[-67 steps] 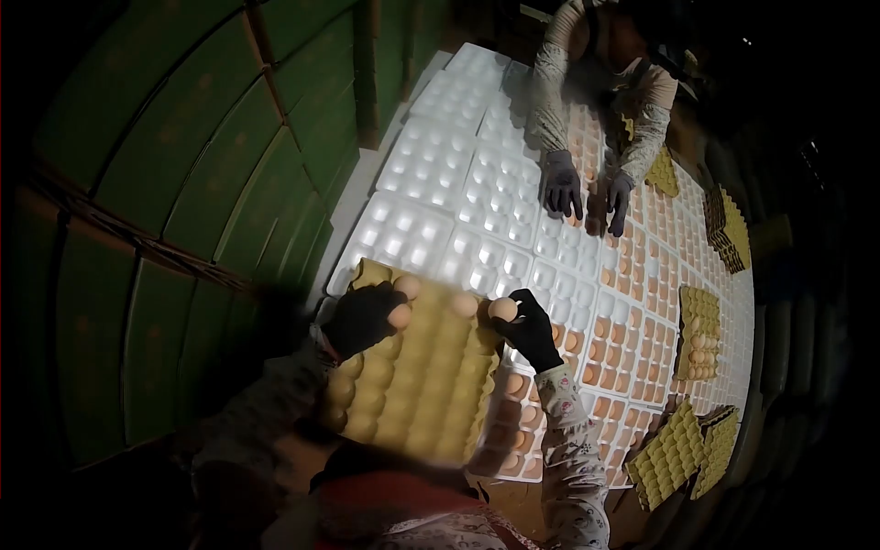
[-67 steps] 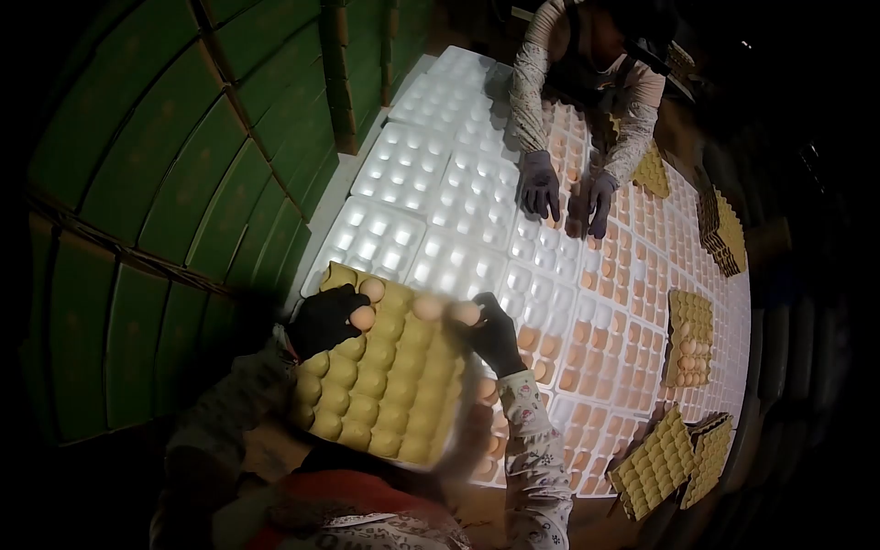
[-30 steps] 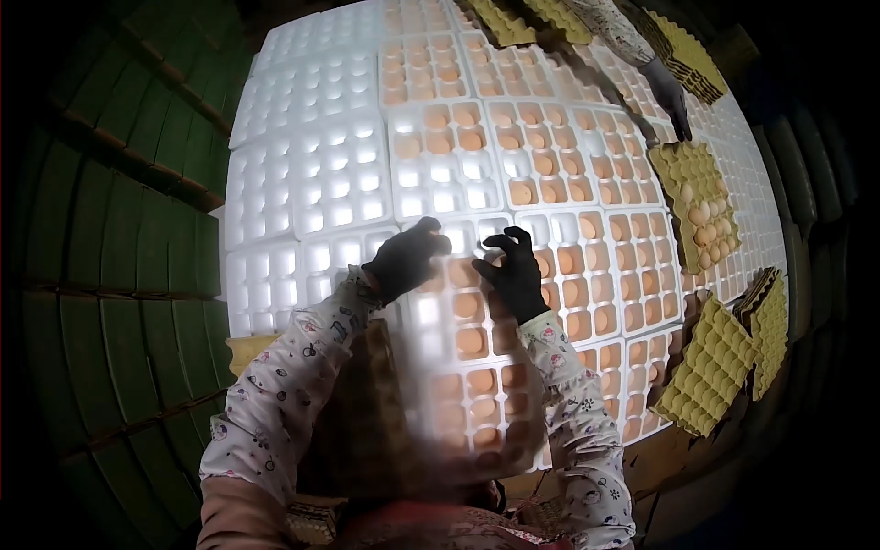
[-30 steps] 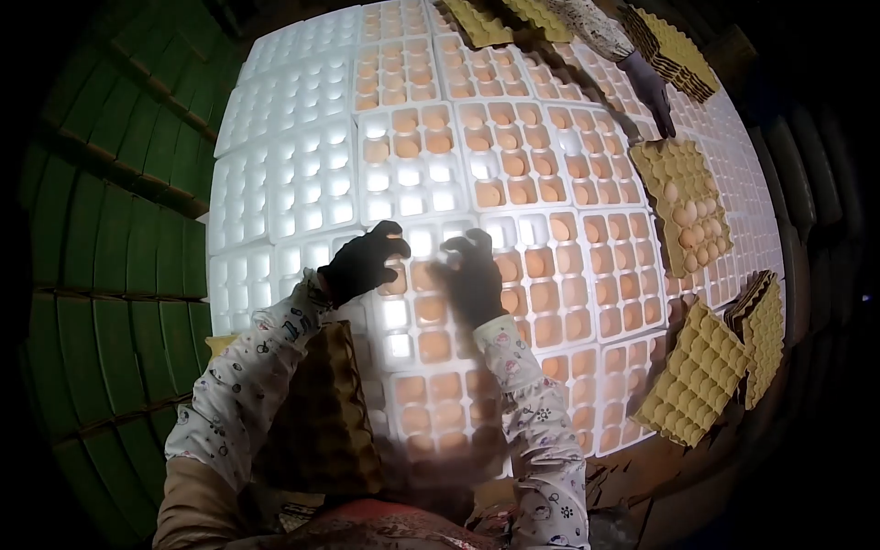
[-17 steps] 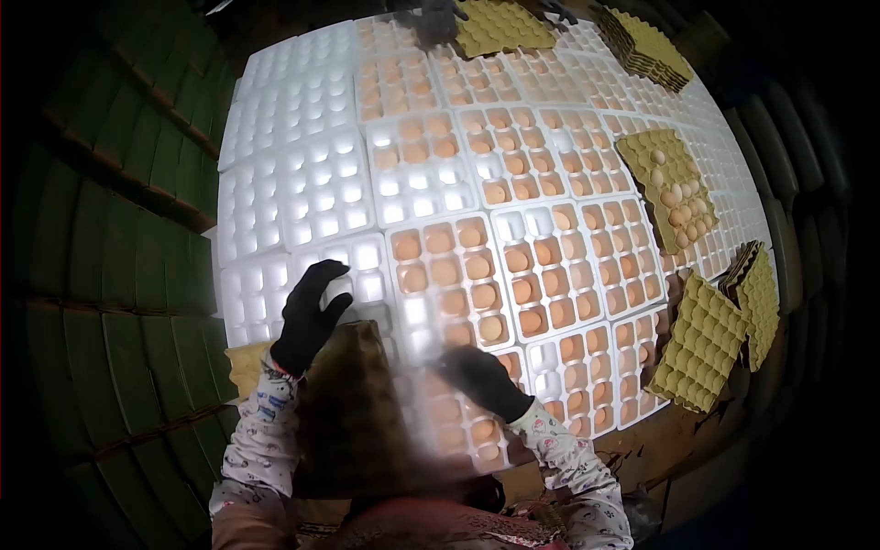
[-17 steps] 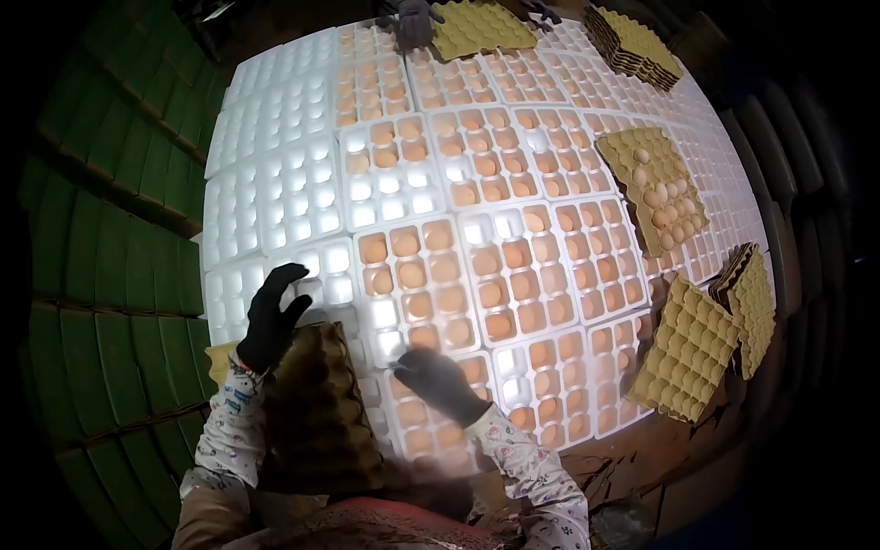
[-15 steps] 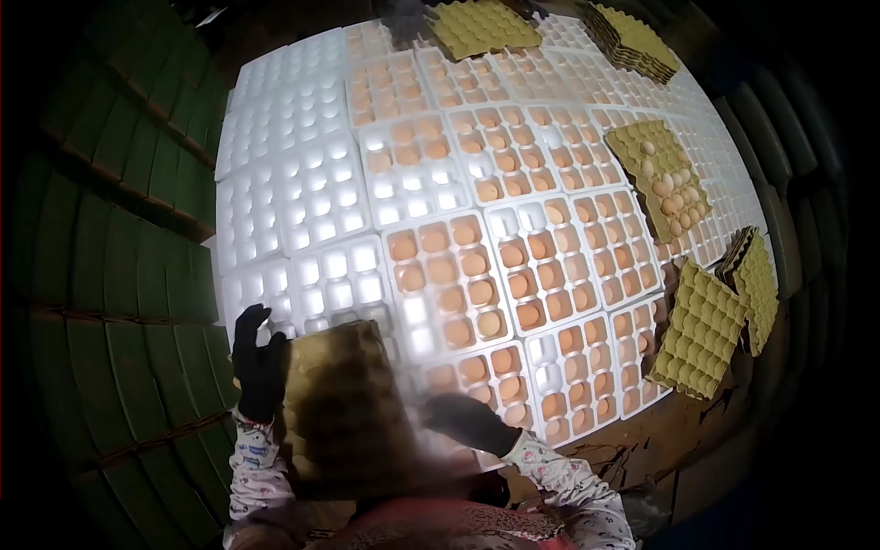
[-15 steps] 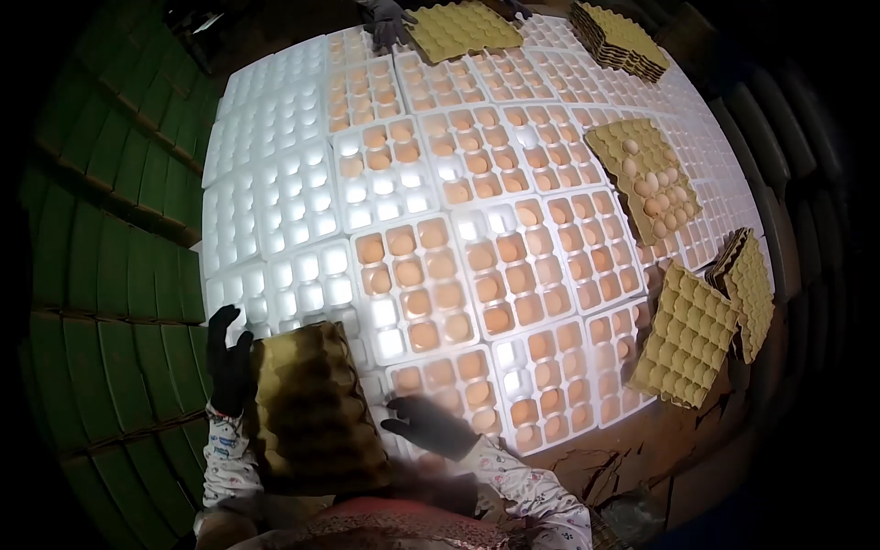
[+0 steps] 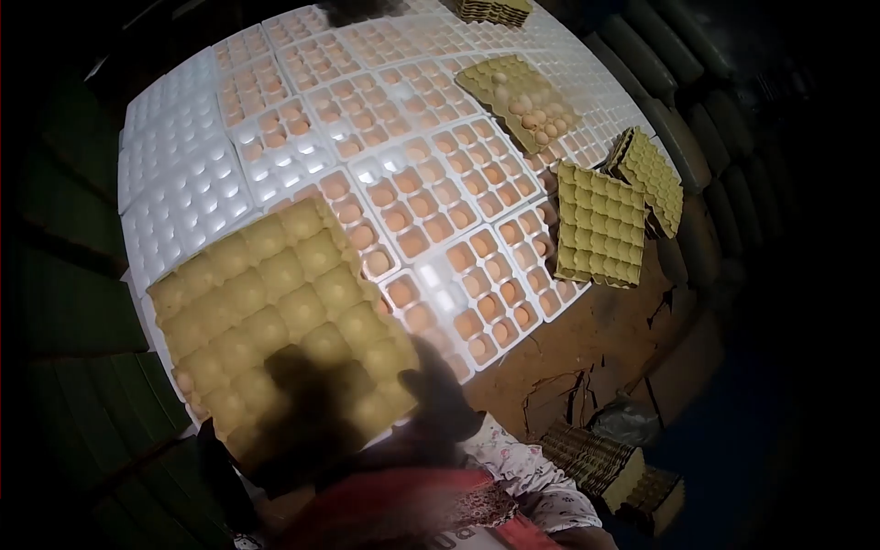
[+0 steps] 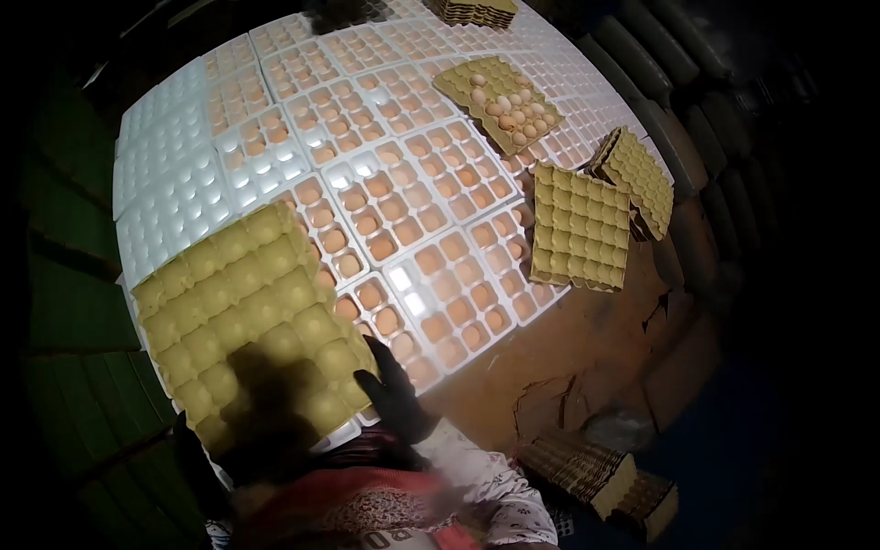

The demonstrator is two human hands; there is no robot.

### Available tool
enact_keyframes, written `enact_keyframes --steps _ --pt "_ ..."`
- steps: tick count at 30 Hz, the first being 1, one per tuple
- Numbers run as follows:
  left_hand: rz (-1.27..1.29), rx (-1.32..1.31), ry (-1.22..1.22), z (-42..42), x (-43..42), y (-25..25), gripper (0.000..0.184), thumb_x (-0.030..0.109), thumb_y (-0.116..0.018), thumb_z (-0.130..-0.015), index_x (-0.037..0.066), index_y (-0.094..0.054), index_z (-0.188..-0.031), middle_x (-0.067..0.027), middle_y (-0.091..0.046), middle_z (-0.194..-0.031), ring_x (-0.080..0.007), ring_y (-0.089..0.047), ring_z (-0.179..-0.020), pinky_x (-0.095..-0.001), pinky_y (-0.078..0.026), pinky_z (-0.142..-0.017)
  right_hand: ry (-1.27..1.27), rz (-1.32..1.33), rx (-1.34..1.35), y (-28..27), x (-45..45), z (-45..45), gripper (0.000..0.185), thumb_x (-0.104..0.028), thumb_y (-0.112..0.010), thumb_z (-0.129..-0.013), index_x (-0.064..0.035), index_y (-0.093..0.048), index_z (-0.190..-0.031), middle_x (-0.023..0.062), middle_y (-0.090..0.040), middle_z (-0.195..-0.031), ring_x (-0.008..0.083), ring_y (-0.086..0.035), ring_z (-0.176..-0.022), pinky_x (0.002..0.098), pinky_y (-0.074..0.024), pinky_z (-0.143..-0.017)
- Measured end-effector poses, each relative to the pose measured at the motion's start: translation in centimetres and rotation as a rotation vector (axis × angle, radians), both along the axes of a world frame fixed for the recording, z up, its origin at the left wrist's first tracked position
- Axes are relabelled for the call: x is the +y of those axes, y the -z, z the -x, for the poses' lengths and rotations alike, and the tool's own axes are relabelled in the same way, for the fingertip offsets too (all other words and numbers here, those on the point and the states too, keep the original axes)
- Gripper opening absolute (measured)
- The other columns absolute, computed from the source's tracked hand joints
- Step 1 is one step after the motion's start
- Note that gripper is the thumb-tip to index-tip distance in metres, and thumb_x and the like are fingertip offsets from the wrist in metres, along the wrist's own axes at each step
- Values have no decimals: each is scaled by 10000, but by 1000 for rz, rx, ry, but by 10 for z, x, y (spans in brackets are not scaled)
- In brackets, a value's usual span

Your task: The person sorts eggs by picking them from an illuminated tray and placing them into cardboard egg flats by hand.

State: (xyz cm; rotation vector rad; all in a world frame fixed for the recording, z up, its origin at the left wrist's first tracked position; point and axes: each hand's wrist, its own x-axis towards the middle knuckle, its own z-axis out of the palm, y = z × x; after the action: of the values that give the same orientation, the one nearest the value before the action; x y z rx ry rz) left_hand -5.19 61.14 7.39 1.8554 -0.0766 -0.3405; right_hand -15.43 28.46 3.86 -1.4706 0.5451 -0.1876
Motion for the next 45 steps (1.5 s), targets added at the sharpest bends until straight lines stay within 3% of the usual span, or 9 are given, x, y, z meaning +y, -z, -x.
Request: enact_keyframes --steps 6,8,10,13,16,22,28,39,45 --pt "-1 -87 379 -4 -60 -3 402 185 -530 -829 -20 -470 -1170 -135 -525 -1125 -249 -511 -1043 -330 -400 -901 874 -46 -361 -13 -118 64 368 -69 -560 -818 3 -463 -1166 96 -492 -1064 204 -487 -965 310 -404 -856" --pt "-123 -194 523 0 -66 -8 404 187 -553 -808 -21 -490 -1149 -148 -541 -1095 -260 -524 -1021 -329 -409 -884 736 1406 253 11 -175 93 373 -47 -627 -761 -4 -500 -1109 114 -494 -1021 243 -492 -940 325 -411 -846" --pt "-146 -150 461 17 -61 10 311 131 -576 -812 -2 -539 -1090 -134 -568 -1055 -279 -535 -1001 -347 -424 -865 781 1639 510 43 -232 112 344 -115 -668 -756 -16 -512 -1046 142 -508 -1007 261 -497 -891 343 -425 -796" --pt "-309 -325 621 29 -73 -10 295 102 -622 -762 35 -569 -1044 -110 -573 -1008 -268 -552 -937 -342 -453 -784 1179 187 75 48 -256 89 658 -449 -582 -826 25 -397 -1243 143 -484 -1182 210 -501 -966 333 -417 -799" --pt "-528 -282 597 37 -63 16 301 137 -638 -760 44 -570 -1038 -109 -574 -996 -283 -551 -911 -361 -453 -774 902 739 146 95 -254 81 542 -303 -608 -841 31 -425 -1226 121 -476 -1199 218 -492 -1020 330 -408 -865" --pt "-615 -540 512 42 -74 61 310 154 -663 -677 64 -564 -956 -111 -534 -809 -294 -521 -756 -402 -432 -670 -365 179 94 47 -44 -6 291 -105 -565 -853 -5 -543 -1125 42 -608 -984 125 -582 -873 258 -472 -748" --pt "-753 -585 412 53 -84 91 274 123 -645 -605 84 -540 -855 -94 -524 -773 -281 -510 -699 -397 -398 -612 -979 1231 0 46 79 -31 260 -179 -600 -729 -95 -551 -970 102 -575 -836 270 -575 -788 383 -447 -615" --pt "258 303 88 27 -53 69 244 121 -622 -731 26 -529 -936 -87 -549 -831 -205 -533 -752 -283 -425 -624 -498 -302 141 -1 41 -58 302 -132 -596 -755 -47 -511 -1032 67 -583 -778 196 -590 -757 290 -465 -731" --pt "-610 -696 424 4 -80 64 258 114 -636 -670 83 -514 -896 -88 -507 -786 -254 -548 -693 -363 -447 -534 -647 1329 83 30 99 -65 142 -210 -520 -778 -94 -496 -858 89 -536 -744 272 -582 -641 397 -462 -511"
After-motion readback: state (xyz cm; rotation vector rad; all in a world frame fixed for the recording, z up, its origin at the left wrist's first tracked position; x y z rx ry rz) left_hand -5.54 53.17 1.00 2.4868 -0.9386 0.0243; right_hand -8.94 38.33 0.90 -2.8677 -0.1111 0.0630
